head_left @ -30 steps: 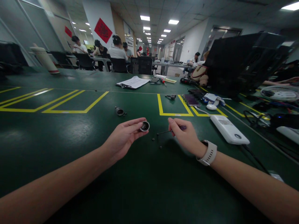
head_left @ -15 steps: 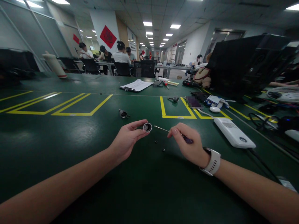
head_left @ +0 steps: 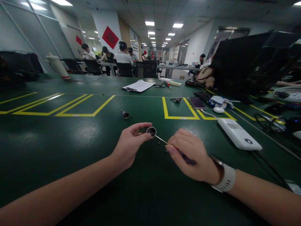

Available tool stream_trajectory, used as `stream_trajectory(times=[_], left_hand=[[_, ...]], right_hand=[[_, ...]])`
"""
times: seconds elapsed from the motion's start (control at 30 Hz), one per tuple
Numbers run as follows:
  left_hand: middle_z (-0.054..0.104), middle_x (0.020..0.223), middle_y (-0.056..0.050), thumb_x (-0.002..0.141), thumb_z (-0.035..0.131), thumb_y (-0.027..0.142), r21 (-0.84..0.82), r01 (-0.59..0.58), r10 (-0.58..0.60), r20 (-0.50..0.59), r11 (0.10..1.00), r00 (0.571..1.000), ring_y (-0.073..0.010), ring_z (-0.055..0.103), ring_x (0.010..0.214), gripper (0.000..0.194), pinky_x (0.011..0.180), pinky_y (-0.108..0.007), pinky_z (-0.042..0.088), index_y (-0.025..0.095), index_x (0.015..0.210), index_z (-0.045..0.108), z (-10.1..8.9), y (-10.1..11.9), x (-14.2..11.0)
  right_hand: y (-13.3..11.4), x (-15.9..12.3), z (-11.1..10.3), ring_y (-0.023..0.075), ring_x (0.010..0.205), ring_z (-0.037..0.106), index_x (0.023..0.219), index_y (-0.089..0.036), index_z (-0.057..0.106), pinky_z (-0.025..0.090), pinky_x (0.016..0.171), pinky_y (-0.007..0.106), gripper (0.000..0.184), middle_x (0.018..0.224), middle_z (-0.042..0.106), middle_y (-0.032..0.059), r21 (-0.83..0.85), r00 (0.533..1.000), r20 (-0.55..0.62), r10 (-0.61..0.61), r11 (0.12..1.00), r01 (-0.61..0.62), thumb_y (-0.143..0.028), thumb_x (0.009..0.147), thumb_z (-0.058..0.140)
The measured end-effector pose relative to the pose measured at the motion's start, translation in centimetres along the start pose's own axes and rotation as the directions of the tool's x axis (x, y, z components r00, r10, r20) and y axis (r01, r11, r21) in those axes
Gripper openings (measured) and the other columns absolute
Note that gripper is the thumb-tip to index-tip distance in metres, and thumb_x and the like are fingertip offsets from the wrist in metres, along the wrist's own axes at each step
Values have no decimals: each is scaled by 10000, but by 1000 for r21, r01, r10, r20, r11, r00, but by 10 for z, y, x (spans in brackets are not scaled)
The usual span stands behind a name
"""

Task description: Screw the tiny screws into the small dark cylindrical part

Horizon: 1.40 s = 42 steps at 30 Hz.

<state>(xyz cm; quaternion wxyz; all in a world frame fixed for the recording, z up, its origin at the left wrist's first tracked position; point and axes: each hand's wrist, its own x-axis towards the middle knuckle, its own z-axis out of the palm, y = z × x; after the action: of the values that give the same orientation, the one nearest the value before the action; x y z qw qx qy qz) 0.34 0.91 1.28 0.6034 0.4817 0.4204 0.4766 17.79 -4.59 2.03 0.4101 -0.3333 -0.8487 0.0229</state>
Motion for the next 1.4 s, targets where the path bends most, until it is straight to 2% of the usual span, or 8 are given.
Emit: stream_trajectory(times=[0.13,0.57,0.97,1.17,1.23,1.3,1.37,1.4], left_hand=[[721,835,-58,600,736,105,0,-26,26,-10,1000,1000,-159,649,802,335,757,-247,489,149,925,673,5,5,-8],[718,835,-41,598,711,71,-18,-80,80,-6,997,997,-154,663,753,236,690,-231,509,146,820,685,9,9,-18],[722,808,-29,600,714,92,-22,-89,90,18,996,996,-135,666,719,200,666,-221,523,141,793,690,9,7,-17],[723,813,-35,590,708,79,-15,-75,75,0,997,997,-132,661,702,198,659,-220,524,132,780,690,10,7,-18],[717,754,-33,598,697,68,-10,-62,62,1,998,998,-134,657,682,193,645,-222,524,124,782,684,10,6,-17],[707,713,-33,614,686,57,2,-42,42,-7,999,999,-132,652,662,194,634,-219,523,115,799,677,9,5,-14],[703,740,-43,630,680,47,8,-17,18,-31,1000,999,-131,648,678,203,629,-213,521,110,823,669,6,3,-9],[703,780,-50,637,677,43,1,-8,8,-45,1000,999,-134,648,704,206,627,-211,521,112,831,664,4,2,-5]], right_hand=[[-9,2,-4,147,595,507,741,-155,561,394,575,305,165,667,615,59,-54,994,22,-104,993,105,-125,856,447],[-25,2,-5,155,528,470,625,-152,578,367,492,312,257,526,565,48,-257,955,114,-273,921,294,-118,854,468],[-29,-2,-4,141,498,385,558,-143,557,256,456,312,276,495,510,26,-338,942,103,-321,879,336,-141,832,516],[-26,-2,-1,135,492,384,558,-148,548,258,453,311,288,496,509,24,-335,948,122,-294,887,318,-147,843,503],[-27,-2,-3,137,493,403,582,-147,555,274,453,310,262,497,516,25,-310,946,120,-301,894,324,-132,838,500],[-29,0,-9,139,509,441,632,-144,566,319,470,303,222,515,537,30,-208,953,82,-291,931,301,-111,835,483],[-26,4,-16,135,535,475,671,-153,563,367,508,296,178,556,556,28,-22,984,-40,-173,985,172,-120,829,486],[-23,6,-18,130,544,484,675,-162,557,385,531,295,158,574,557,20,99,991,-124,-44,994,56,-149,826,510]])
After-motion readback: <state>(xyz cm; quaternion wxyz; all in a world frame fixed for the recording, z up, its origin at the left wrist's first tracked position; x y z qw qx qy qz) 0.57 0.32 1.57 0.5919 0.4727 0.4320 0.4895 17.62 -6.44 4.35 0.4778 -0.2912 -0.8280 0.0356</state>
